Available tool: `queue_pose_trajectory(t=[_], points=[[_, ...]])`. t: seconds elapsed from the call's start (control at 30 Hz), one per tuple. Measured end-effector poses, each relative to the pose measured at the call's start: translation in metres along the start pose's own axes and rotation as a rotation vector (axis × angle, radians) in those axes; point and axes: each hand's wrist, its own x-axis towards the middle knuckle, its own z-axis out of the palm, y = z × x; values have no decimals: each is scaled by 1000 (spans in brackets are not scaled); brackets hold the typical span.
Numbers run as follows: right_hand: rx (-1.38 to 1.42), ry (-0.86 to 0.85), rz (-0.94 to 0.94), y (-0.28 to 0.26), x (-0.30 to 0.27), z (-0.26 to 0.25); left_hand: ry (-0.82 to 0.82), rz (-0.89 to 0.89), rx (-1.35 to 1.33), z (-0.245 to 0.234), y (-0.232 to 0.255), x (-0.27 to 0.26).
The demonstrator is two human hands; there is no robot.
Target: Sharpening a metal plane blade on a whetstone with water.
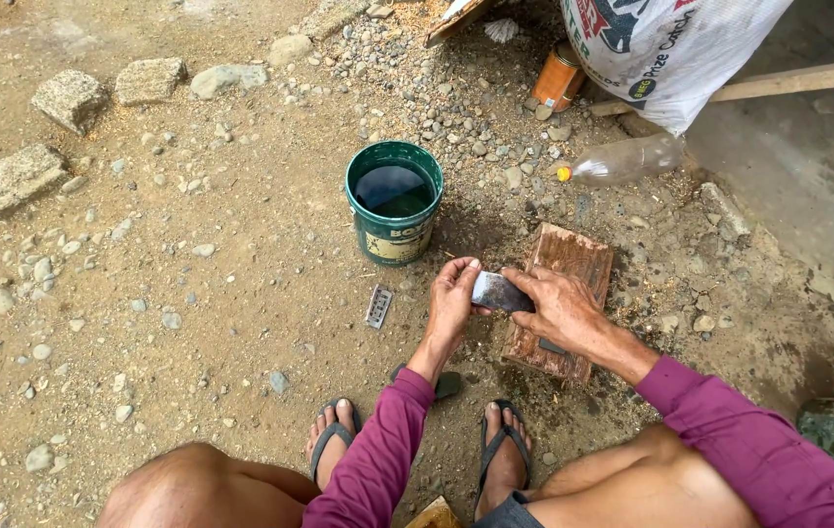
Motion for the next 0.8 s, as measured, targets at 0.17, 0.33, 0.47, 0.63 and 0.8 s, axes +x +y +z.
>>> queue_pose_trajectory(t=[0.17,0.33,0.47,0.63,0.8], points=[[-22,58,-17,9,3,0,-49,-24,24,8,28,-15],[76,20,9,5,-1,-5,-86,39,74,1,9,-5],[211,-40,61,20,2,7,-78,-56,46,5,25,-11],[343,-28,34,37,4,18,-127,-108,-37,-1,15,-7],[340,-49,105,30,1,9,-123,-143,-88,5,24,-14]])
